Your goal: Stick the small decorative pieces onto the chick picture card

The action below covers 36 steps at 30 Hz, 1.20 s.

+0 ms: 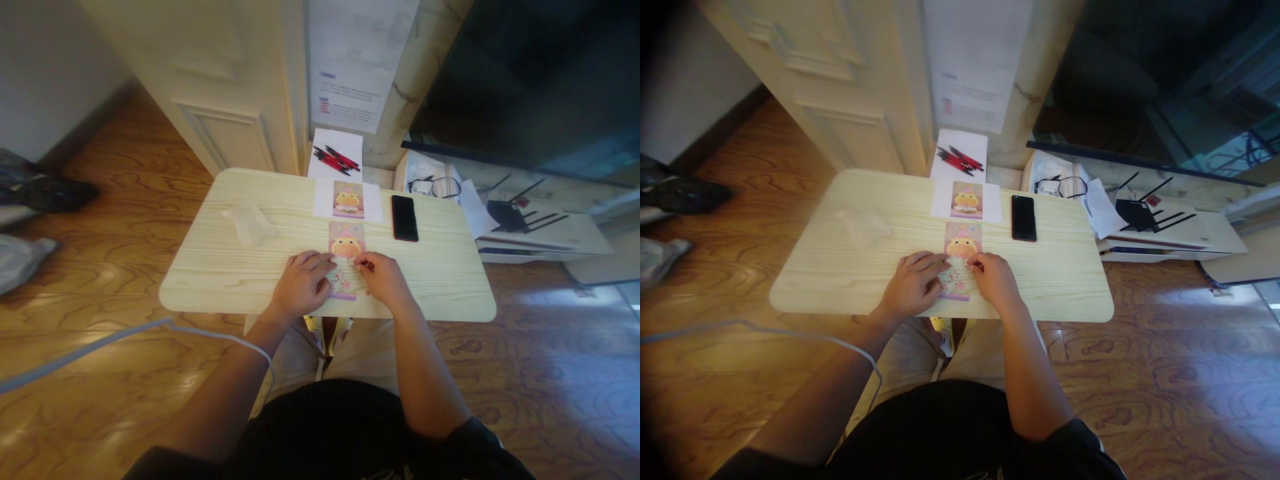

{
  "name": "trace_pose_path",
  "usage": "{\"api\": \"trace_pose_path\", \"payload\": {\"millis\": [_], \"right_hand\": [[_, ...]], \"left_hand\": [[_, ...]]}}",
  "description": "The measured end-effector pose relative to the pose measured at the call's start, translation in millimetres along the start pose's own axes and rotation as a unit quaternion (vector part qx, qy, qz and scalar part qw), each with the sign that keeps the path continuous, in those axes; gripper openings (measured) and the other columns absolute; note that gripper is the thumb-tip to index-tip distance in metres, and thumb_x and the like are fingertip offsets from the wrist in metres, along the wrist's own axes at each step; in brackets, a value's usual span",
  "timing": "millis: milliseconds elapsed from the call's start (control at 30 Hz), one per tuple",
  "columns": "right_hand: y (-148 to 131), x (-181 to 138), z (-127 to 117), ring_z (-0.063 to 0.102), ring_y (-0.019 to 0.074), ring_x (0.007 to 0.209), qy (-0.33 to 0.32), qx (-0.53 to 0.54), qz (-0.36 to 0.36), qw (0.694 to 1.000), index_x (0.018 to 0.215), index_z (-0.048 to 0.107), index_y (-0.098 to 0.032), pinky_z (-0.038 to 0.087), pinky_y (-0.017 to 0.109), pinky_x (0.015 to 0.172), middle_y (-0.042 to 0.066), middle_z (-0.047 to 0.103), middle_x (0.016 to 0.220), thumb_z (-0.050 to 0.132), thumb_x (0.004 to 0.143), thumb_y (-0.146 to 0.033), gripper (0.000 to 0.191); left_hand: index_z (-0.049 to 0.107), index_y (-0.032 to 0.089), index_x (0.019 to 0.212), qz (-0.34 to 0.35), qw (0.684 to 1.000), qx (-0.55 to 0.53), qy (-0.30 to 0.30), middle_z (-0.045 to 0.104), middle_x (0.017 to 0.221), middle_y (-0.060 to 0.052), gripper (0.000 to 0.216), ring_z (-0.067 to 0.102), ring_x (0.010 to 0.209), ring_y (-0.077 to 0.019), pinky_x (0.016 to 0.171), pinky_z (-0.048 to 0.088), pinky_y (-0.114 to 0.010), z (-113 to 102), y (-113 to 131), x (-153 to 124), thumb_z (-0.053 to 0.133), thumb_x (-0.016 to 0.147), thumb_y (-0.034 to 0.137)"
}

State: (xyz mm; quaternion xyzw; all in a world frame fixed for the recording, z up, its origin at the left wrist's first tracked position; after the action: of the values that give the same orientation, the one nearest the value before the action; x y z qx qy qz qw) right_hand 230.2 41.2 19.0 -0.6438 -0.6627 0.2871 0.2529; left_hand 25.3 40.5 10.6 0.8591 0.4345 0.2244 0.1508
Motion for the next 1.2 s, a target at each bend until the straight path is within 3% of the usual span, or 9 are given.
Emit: {"api": "trace_pose_path", "payload": {"millis": [900, 1200], "right_hand": [[9.9, -7.8, -4.6, 0.065, 0.0175, 0.074, 0.018, -0.018, 0.019, 1.0, 0.095, 0.072, -0.025, 0.049, 0.029, 0.071, 0.001, 0.074, 0.083, 0.065, 0.092, -0.029, 0.009], [11.3, -7.7, -1.9, 0.068, 0.019, 0.08, 0.008, 0.002, 0.016, 1.0, 0.1, 0.072, -0.025, 0.053, 0.031, 0.074, 0.002, 0.075, 0.089, 0.062, 0.092, -0.027, 0.013]], "left_hand": [[0.068, 0.028, 0.134, -0.004, 1.0, 0.013, -0.005, 0.064, 0.145, -0.001, 0.048, 0.054, 0.129, -0.0316, 0.103, 0.044, -0.054, 2.7, 0.1, 1.4, 0.057, 0.087, 0.024], [0.069, 0.029, 0.133, -0.005, 1.0, 0.006, 0.001, 0.064, 0.145, -0.001, 0.049, 0.053, 0.13, -0.0317, 0.106, 0.043, -0.055, 3.4, -0.9, 0.8, 0.058, 0.086, 0.024]]}}
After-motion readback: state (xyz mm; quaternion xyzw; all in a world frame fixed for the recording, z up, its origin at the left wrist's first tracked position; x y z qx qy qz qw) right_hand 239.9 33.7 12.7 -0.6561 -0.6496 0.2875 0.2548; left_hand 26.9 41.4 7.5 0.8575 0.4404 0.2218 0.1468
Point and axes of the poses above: each hand's wrist, its own x-axis towards the middle knuckle, its own z-axis out of the palm, y = z × x, the point moved 5 cm from there along x, towards the middle knuckle
